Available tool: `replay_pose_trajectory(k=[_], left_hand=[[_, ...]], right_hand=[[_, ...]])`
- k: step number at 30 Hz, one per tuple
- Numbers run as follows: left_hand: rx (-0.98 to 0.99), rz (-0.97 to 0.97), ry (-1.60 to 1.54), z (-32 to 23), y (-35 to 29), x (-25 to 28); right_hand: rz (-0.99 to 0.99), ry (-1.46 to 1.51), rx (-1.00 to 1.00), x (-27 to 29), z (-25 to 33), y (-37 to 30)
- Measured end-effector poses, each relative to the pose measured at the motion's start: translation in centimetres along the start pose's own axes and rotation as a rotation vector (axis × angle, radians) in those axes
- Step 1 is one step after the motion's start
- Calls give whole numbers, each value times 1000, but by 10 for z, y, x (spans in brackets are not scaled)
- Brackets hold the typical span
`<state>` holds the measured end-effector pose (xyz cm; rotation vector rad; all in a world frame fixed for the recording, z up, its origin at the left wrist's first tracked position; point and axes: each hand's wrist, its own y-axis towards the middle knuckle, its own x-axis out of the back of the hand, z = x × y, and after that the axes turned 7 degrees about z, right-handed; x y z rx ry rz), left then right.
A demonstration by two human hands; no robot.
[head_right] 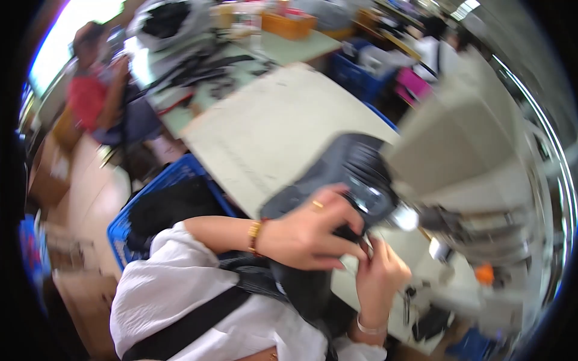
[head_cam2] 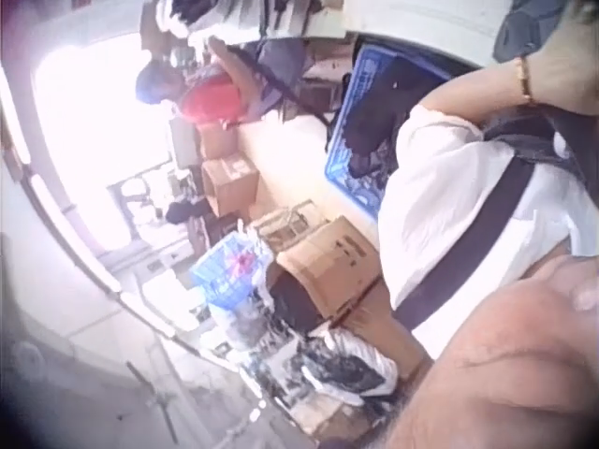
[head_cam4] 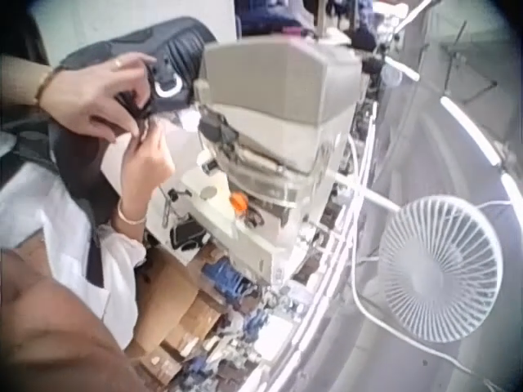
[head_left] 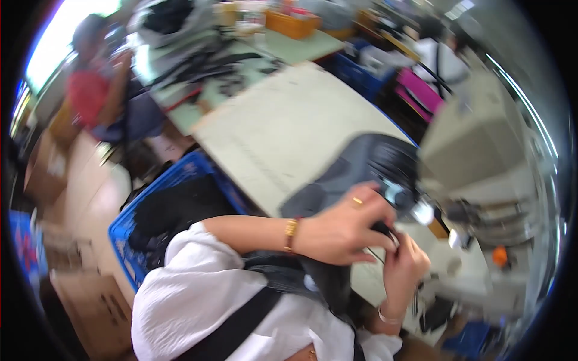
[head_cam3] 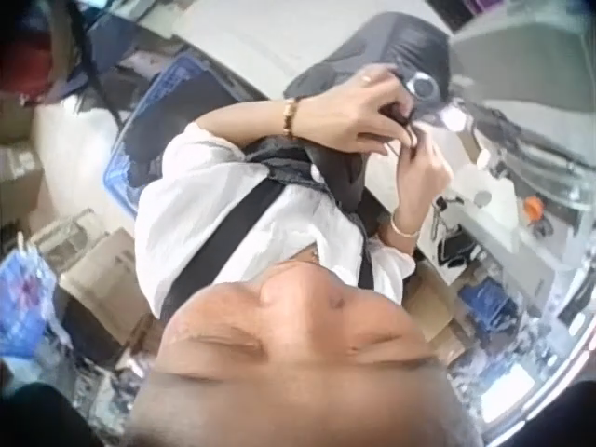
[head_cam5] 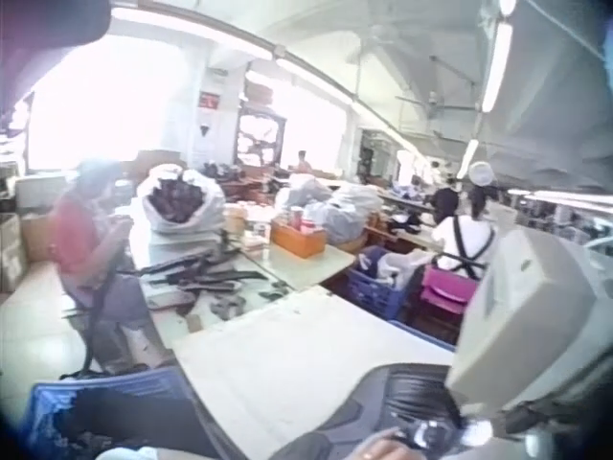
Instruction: Operating an industrial sewing machine to stitch together components of a black boot upper.
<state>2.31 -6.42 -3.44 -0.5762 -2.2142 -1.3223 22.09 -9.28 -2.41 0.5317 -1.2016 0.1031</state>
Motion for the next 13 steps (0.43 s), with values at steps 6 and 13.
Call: replay_pose_trajectory(k=[6,13], left_hand=[[-37,-58,-237,13,-27,23],[427,47,269,70,-105,70]], right_hand=[[23,79,294,-17,28,1],[182,186,225,-29,13,7]])
